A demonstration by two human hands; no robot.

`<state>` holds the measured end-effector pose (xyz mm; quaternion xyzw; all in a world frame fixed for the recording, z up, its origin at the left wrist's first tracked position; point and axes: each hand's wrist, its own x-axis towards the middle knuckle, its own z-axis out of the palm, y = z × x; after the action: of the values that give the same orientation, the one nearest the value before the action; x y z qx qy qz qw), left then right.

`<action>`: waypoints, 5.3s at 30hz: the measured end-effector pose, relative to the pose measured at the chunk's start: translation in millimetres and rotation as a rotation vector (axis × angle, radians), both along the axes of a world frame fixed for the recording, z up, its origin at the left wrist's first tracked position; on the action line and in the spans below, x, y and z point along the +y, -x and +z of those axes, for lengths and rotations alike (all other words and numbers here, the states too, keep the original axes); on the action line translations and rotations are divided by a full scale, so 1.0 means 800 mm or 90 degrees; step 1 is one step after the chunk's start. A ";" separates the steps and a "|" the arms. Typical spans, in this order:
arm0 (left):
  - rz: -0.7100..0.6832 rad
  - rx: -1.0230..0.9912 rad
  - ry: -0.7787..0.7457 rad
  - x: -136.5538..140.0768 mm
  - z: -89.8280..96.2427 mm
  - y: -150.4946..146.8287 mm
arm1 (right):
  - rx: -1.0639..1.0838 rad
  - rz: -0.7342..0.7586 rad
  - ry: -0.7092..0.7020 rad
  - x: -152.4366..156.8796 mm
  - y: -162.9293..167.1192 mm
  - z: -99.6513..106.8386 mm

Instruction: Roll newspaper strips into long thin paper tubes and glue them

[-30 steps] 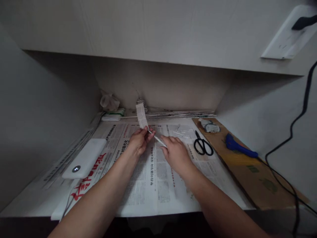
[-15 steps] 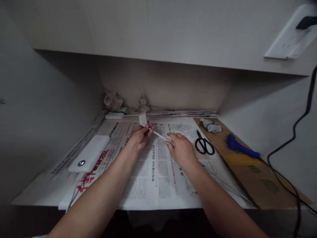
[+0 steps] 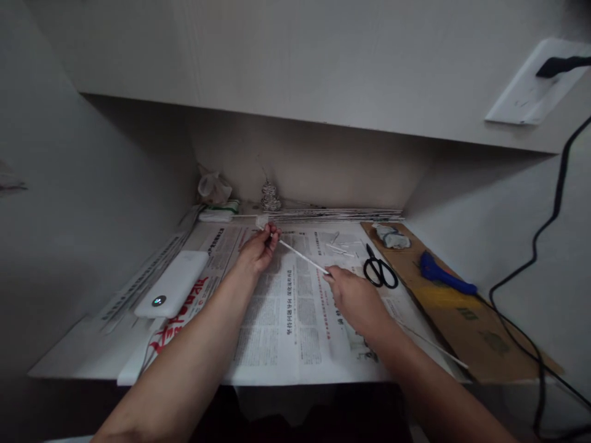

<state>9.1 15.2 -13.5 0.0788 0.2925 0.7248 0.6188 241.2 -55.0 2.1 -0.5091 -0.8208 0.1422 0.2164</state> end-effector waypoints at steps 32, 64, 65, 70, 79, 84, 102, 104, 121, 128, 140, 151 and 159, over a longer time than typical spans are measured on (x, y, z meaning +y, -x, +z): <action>-0.072 -0.002 -0.042 -0.012 0.011 -0.010 | 0.047 0.041 0.121 -0.038 0.001 0.008; -0.159 0.122 -0.032 -0.019 0.006 -0.017 | -0.218 -0.015 -0.036 -0.043 -0.033 -0.018; -0.168 0.115 -0.030 -0.019 0.007 -0.016 | -0.190 -0.011 -0.021 -0.043 -0.034 -0.018; -0.205 0.081 -0.058 -0.021 0.011 -0.013 | 0.098 0.055 0.260 -0.041 -0.040 -0.017; -0.191 0.135 -0.043 -0.019 0.007 -0.015 | 0.217 0.035 0.375 -0.038 -0.042 -0.015; -0.208 0.125 -0.064 -0.021 0.010 -0.015 | 0.314 0.043 0.488 -0.037 -0.043 -0.018; -0.262 0.185 -0.104 -0.026 0.010 -0.019 | 0.159 0.053 0.273 -0.037 -0.024 -0.015; -0.262 0.194 -0.092 -0.027 0.010 -0.020 | 0.186 0.043 0.325 -0.036 -0.027 -0.017; -0.252 0.203 -0.059 -0.025 0.010 -0.021 | 0.262 0.075 0.353 -0.028 -0.031 -0.010; -0.265 0.164 -0.067 -0.027 0.012 -0.020 | 0.387 0.130 0.662 -0.030 -0.023 -0.016; -0.250 0.167 -0.061 -0.023 0.007 -0.021 | 0.364 0.142 0.564 -0.016 -0.009 -0.017; -0.268 0.161 -0.059 -0.026 0.007 -0.023 | 0.372 0.101 0.456 -0.017 0.000 -0.022; -0.253 0.178 -0.043 -0.026 0.009 -0.024 | 0.329 0.091 0.405 -0.012 0.010 -0.021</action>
<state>28.5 -5.4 -6.0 0.2549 0.3295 0.5803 0.6998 233.1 -64.2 -14.4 -0.4401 -0.6878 0.5266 0.2366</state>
